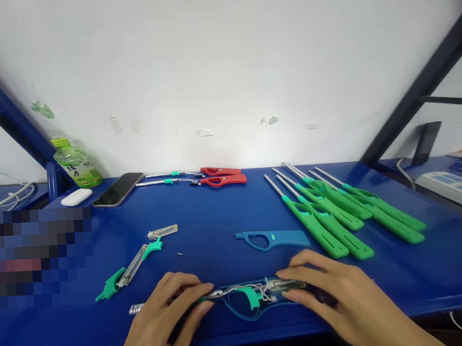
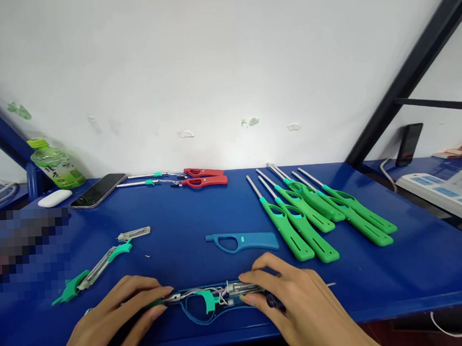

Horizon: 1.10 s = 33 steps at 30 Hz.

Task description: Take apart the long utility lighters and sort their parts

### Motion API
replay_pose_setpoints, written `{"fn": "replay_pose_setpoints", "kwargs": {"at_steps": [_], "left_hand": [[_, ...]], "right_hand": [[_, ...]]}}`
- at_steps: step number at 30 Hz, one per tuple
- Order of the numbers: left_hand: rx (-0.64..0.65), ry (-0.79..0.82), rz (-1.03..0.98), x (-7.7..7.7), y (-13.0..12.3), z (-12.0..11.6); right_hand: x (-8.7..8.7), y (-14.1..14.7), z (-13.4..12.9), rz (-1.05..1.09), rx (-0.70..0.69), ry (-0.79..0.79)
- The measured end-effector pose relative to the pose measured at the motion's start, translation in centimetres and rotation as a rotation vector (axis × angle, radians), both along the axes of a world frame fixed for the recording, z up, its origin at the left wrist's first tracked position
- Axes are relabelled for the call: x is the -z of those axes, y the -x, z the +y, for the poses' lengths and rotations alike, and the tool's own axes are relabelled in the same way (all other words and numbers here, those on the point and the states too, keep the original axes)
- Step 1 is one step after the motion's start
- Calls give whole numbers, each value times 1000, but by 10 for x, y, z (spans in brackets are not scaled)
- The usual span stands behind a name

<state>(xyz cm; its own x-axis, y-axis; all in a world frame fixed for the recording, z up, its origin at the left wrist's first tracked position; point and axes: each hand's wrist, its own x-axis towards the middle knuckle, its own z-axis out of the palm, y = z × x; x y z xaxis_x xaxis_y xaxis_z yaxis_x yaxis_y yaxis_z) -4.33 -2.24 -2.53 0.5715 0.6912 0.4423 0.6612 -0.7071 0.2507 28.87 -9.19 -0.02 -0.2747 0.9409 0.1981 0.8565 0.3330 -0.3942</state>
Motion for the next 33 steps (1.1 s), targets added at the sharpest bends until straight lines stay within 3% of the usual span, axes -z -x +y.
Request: {"fn": "replay_pose_setpoints", "kwargs": {"at_steps": [6, 11, 17, 22, 28, 33], "left_hand": [[-4, -88, 42, 0, 2, 2], [85, -222, -13, -12, -18, 0], [241, -88, 93, -10, -40, -1], [169, -151, 80, -5, -41, -2], [154, -215, 17, -14, -40, -5], [-83, -338, 21, -18, -7, 10]], "right_hand": [[8, 3, 2, 57, 76, 4], [10, 5, -1, 40, 70, -71], [15, 10, -3, 69, 97, -154], [15, 13, -6, 78, 134, -179], [12, 16, -6, 43, 147, -214], [12, 16, -8, 24, 137, -216]]}}
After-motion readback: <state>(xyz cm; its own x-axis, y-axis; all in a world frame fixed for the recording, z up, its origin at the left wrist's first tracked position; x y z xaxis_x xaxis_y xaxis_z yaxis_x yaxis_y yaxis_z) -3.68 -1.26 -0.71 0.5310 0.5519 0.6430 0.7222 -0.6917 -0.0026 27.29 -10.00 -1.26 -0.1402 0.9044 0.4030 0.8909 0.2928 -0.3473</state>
